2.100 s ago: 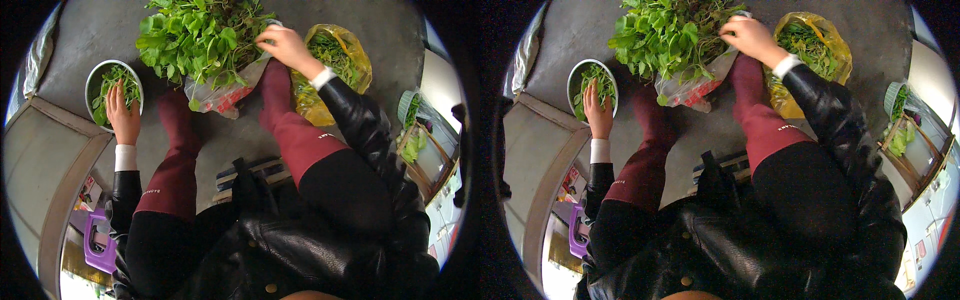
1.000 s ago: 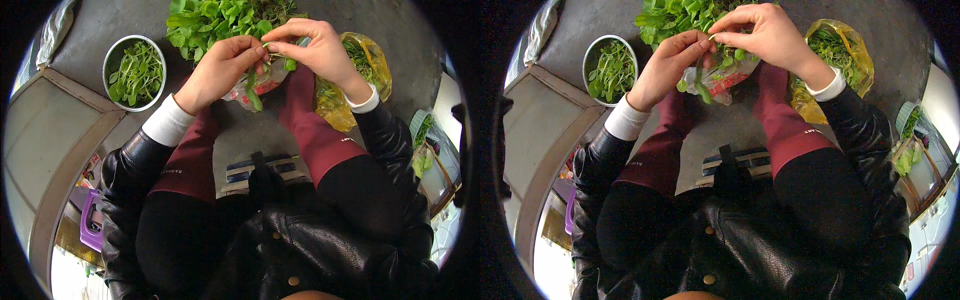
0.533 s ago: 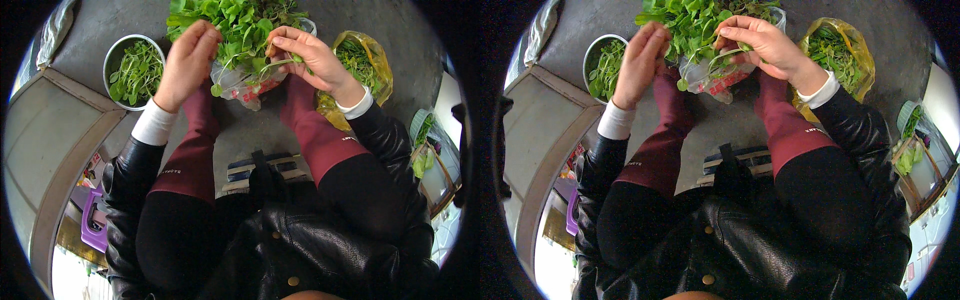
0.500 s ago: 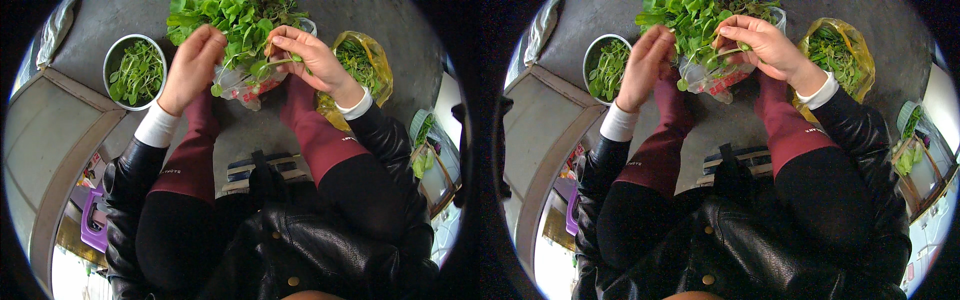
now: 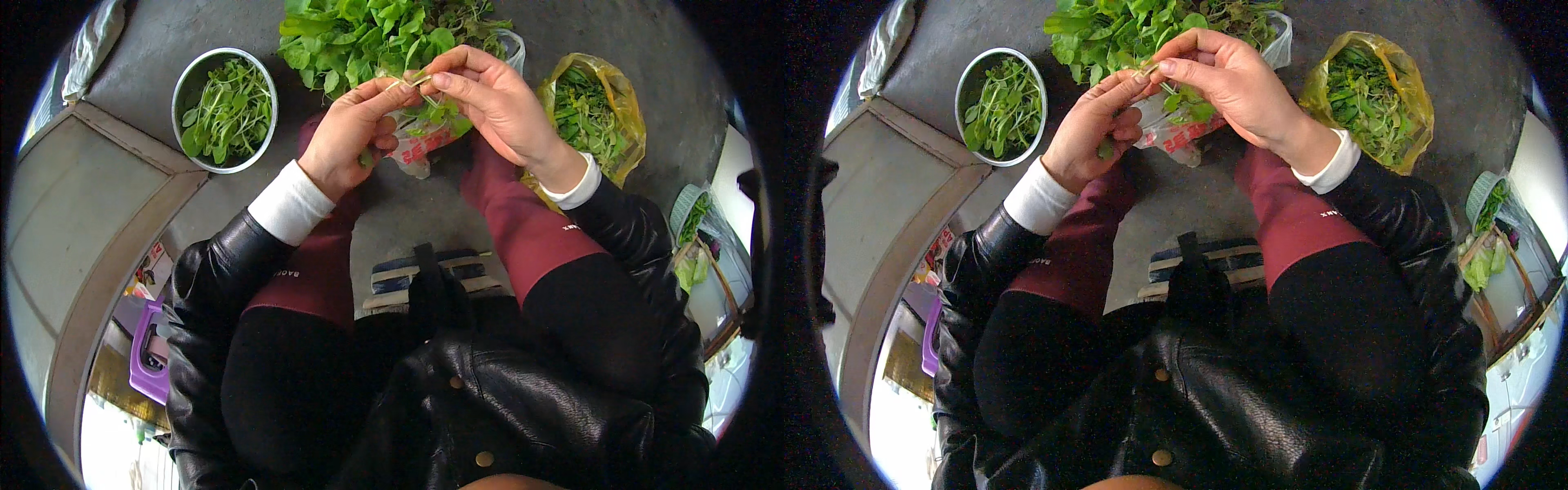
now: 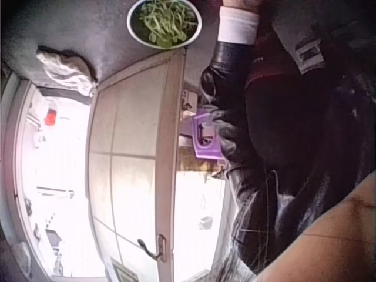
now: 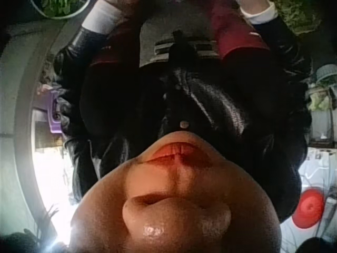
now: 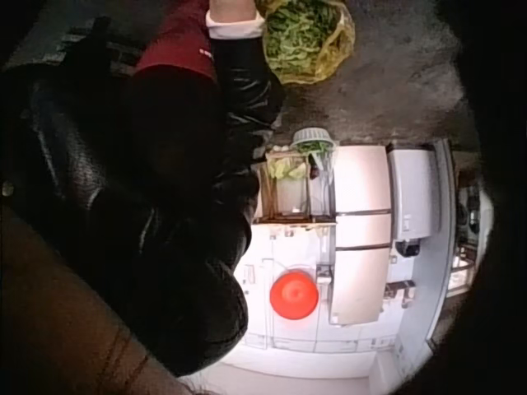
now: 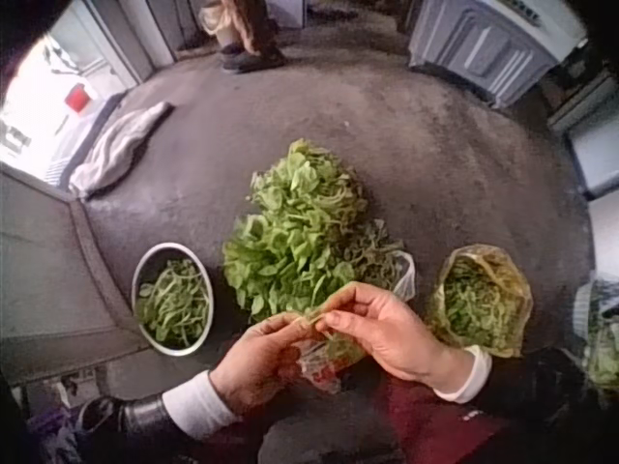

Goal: The person sits on the floor and sorts leafy green vegetables by hand, separating stems and leaves into a metal bowl and a plastic bag. The person repeatedly picks up bunches, removes unwanted parts, and places the cleaned greens into containers.

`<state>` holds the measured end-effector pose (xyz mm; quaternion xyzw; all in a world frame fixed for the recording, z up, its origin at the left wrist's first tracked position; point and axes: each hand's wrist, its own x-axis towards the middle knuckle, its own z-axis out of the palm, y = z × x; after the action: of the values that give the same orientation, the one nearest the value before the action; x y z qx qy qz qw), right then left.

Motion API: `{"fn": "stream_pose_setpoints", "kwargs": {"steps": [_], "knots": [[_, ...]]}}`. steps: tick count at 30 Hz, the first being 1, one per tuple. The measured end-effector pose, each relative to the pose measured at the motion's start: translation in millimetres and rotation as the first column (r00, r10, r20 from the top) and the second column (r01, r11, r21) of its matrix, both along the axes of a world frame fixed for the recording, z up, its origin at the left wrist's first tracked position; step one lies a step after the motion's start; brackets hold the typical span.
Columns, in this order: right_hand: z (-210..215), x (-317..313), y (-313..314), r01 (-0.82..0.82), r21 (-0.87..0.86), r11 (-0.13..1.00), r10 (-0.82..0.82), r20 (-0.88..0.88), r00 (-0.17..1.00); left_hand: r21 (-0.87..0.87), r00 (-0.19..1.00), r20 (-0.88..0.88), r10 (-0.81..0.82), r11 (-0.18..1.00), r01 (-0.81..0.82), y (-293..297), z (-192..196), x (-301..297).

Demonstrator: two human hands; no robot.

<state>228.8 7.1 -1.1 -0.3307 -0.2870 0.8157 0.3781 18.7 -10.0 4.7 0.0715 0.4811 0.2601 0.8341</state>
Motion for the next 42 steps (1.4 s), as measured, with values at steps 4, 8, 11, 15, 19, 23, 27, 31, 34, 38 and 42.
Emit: {"fn": "stream_pose_setpoints", "kwargs": {"steps": [4,8,11,15,19,23,27,31,34,38,42], "knots": [[0.9,1.0,1.1,0.051,-0.049,0.998,-0.053,-0.027,0.998,0.017,0.999,0.009,0.045,0.999,-0.045,2.0,-1.7,-0.9],[-5.4,16.9,4.7,0.170,-0.078,0.982,-0.171,-0.013,0.985,0.062,0.995,-0.032,0.097,0.994,-0.094,4.7,-5.2,-9.1],[-9.0,31.2,10.5,0.161,-0.108,0.981,-0.158,0.035,0.987,0.070,0.997,-0.015,0.077,0.995,-0.076,7.6,-3.1,-14.2],[-2.2,25.2,7.9,0.059,-0.043,0.997,-0.042,0.327,0.944,0.085,1.000,0.009,0.008,0.996,-0.009,6.5,-7.1,-16.3],[-1.8,13.4,4.1,-0.144,-0.059,0.988,0.155,0.351,0.924,0.159,0.985,-0.131,-0.115,0.978,0.136,4.9,9.8,-7.2],[-5.1,6.4,-3.1,-0.164,-0.073,0.984,0.179,0.328,0.928,0.224,0.948,-0.239,-0.212,0.937,0.266,3.9,11.0,-4.3],[-2.6,3.9,-4.0,-0.166,0.043,0.985,0.134,0.418,0.899,0.219,0.905,-0.278,-0.321,0.896,0.386,5.2,12.2,-6.3],[-7.6,1.6,-8.0,-0.192,0.031,0.981,0.173,0.311,0.935,0.182,0.921,-0.209,-0.329,0.912,0.368,4.3,12.4,-7.0],[-4.7,3.4,-9.8,-0.191,0.017,0.981,0.181,0.239,0.954,0.180,0.908,-0.271,-0.320,0.910,0.374,3.0,8.8,-5.1],[12.6,43.1,7.5,-0.065,0.127,0.990,0.040,0.192,0.981,0.412,0.753,-0.643,-0.139,0.766,0.493,11.3,-7.0,-44.9],[8.0,153.8,4.6,-0.077,0.404,0.912,-0.274,0.738,0.616,0.436,0.318,-0.899,0.300,0.559,0.705,21.5,-31.4,-135.6]]}}
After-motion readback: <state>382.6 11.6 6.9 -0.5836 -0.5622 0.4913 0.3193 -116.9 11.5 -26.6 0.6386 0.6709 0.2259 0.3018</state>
